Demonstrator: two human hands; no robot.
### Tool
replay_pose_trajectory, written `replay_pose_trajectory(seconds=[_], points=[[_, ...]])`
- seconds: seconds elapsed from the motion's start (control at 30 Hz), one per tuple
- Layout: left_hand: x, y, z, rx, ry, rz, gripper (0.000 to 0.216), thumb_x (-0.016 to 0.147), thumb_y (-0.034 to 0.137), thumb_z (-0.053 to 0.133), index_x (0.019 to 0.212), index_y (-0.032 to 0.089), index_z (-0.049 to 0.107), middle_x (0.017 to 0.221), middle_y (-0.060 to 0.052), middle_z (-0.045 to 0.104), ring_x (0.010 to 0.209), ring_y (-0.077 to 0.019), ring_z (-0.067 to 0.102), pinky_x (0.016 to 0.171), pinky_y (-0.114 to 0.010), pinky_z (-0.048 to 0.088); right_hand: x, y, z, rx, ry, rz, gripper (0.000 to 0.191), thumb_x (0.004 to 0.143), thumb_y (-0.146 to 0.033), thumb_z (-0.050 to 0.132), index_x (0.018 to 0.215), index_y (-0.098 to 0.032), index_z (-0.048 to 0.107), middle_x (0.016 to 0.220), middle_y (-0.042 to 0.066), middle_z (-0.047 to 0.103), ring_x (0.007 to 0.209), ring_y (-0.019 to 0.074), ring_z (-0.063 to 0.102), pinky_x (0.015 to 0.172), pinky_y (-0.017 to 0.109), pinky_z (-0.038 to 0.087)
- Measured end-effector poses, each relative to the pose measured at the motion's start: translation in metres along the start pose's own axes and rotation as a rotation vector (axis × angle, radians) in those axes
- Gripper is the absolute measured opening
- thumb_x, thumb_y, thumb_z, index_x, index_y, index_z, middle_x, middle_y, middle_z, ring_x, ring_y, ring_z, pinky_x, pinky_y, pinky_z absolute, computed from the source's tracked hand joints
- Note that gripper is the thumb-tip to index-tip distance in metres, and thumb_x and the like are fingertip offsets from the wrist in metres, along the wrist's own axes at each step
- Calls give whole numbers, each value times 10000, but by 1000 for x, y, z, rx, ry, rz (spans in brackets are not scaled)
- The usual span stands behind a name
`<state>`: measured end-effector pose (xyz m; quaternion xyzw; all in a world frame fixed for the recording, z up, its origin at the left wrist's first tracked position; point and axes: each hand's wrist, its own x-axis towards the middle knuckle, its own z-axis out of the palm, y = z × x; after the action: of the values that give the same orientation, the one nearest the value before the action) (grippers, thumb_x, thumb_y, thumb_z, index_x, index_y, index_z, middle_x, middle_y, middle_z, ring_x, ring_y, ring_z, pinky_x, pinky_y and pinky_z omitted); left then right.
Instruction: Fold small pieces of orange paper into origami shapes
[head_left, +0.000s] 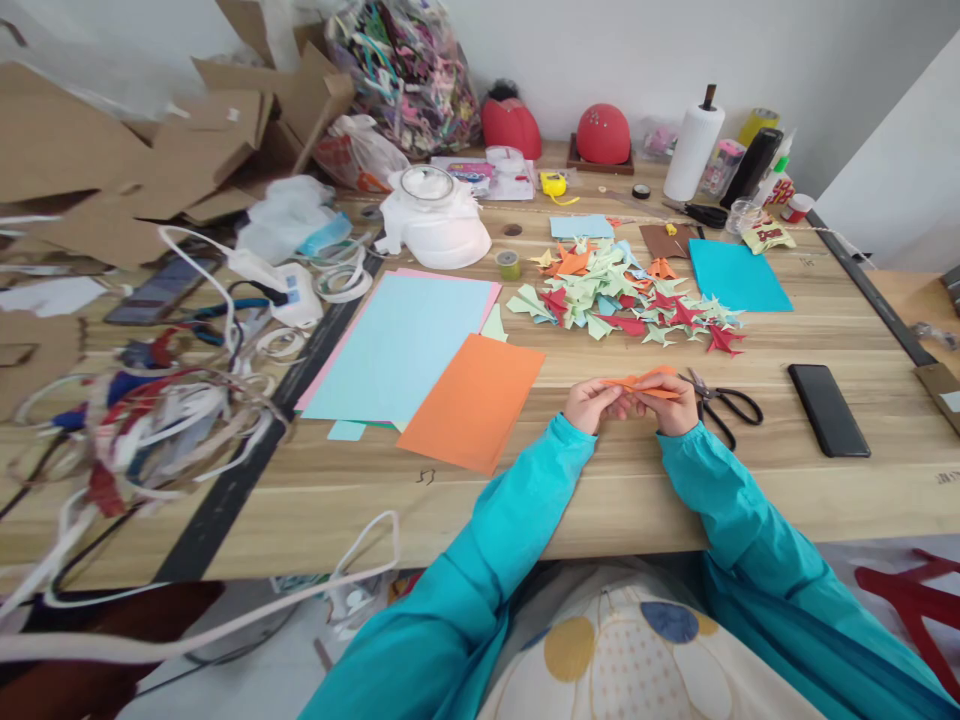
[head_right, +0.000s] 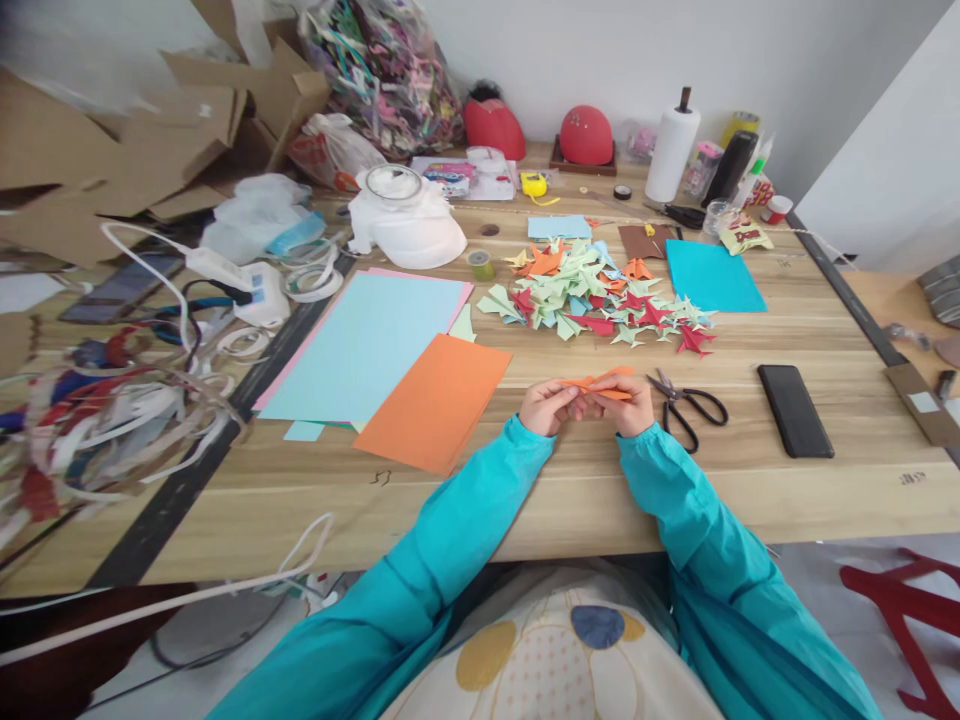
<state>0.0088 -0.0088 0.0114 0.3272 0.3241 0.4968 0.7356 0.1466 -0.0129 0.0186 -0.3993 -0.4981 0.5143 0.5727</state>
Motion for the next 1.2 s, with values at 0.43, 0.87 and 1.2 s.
replay_pose_trajectory(seconds=[0.43, 0.87, 1.2], points=[[0, 1, 4, 51, 41, -24, 342, 504, 360, 757, 683, 96, 635, 524, -15, 627, 398, -88, 530, 386, -204, 399, -3, -10, 7, -85, 8, -21, 94, 572, -243, 729, 614, -186, 667, 596, 10, 623, 414, 103, 508, 395, 257, 412], [0, 3, 1, 110, 61, 22, 402, 490, 397, 755, 716, 98, 609, 502, 3, 609, 365, -87, 515, 392, -222, 417, -2, 1, 0, -100, 7, -15, 164, 606, -306, 704, 723, -196, 674, 679, 18, 648, 427, 97, 527, 394, 241, 428], [4, 12, -9, 143, 122, 45, 372, 484, 408, 749, 647, 105, 607, 487, -7, 610, 331, -91, 503, 348, -213, 393, 2, 4, -10, 47, -9, 76, 229, 665, -345, 582, 764, -174, 696, 687, 48, 668, 507, 147, 559, 420, 278, 452]])
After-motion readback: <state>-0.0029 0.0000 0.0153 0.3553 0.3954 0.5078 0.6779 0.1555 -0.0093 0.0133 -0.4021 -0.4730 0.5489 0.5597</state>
